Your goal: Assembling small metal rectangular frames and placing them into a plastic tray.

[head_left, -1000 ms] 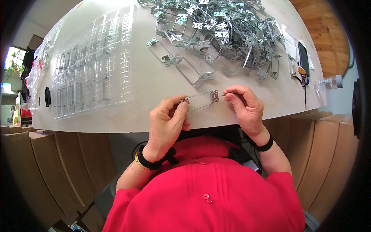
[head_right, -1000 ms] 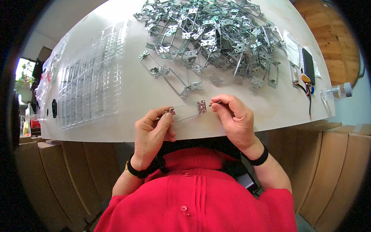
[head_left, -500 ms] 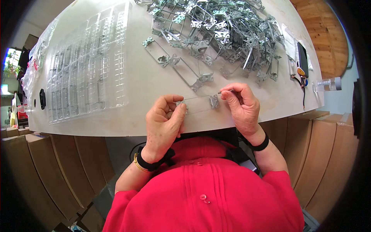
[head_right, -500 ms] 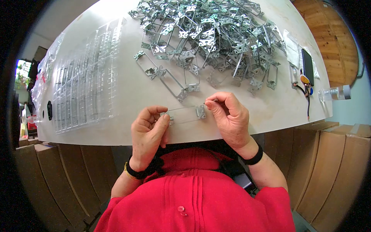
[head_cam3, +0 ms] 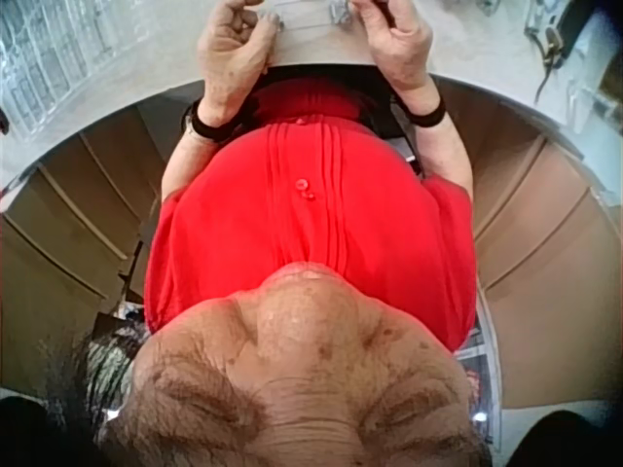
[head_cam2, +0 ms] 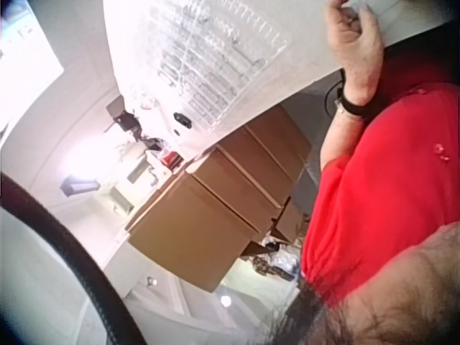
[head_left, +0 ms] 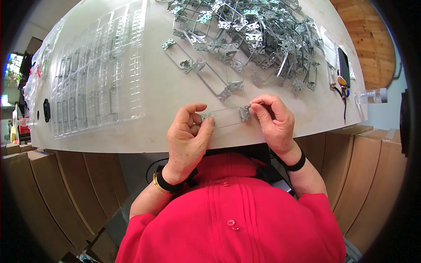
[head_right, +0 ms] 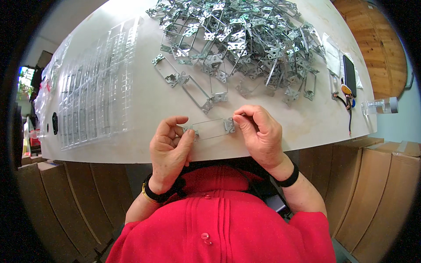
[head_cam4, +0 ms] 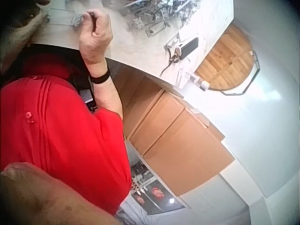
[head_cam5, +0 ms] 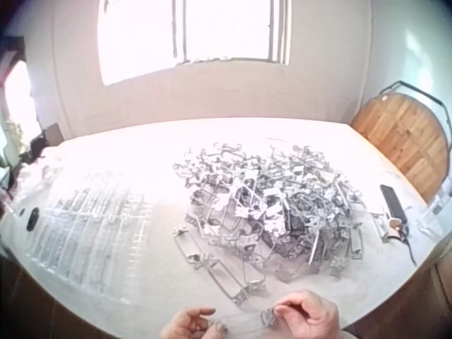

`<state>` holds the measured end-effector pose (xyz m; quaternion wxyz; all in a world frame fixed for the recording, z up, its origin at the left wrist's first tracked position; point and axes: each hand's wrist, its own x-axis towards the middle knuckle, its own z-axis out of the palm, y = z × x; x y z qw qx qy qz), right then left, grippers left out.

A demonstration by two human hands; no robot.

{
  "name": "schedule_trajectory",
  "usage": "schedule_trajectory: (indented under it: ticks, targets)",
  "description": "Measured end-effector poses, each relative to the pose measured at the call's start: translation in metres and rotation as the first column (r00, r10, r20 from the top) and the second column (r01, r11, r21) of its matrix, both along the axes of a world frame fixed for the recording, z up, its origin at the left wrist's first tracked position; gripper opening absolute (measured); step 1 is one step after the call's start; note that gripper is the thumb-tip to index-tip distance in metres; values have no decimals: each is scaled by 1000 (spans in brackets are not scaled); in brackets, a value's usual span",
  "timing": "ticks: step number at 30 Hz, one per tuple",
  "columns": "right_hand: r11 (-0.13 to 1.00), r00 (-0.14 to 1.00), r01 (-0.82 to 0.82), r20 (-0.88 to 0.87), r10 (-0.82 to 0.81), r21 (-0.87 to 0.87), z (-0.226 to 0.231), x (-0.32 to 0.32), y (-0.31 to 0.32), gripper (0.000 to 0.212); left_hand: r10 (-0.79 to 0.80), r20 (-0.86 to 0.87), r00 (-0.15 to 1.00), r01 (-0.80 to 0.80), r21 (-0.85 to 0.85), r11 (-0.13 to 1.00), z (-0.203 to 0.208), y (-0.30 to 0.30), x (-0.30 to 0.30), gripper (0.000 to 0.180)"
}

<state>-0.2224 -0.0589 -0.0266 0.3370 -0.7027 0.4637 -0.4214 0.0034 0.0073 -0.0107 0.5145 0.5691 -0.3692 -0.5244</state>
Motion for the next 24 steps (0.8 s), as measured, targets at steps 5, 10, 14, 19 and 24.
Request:
schedule_trajectory:
  ticks: [5,10,14,19,24]
  targets:
    - [1000,1000,-6,25,5,23,-3,0,-1,11,-17,19,1000,17,-19,1000,-3,0,1,32]
    - [1000,1000,-17,-11,17,-4,1,2,-1,11,-13,29,1000,14,-20,1000,-5,1,2,32]
    - [1000,1000,-11,-10,11,4,0,2,-1,12,-17,40,999,19,-43,999,-6,2,1,32]
    - [1000,999,-22,-32,22,-6,1,1,-2,13,-8,48,999,11,-57,998,-7,3,0,31]
    - [999,999,-36,-36,35,-22,2,2,-2,12,-9,48,999,12,-56,998,-9,3,1,31]
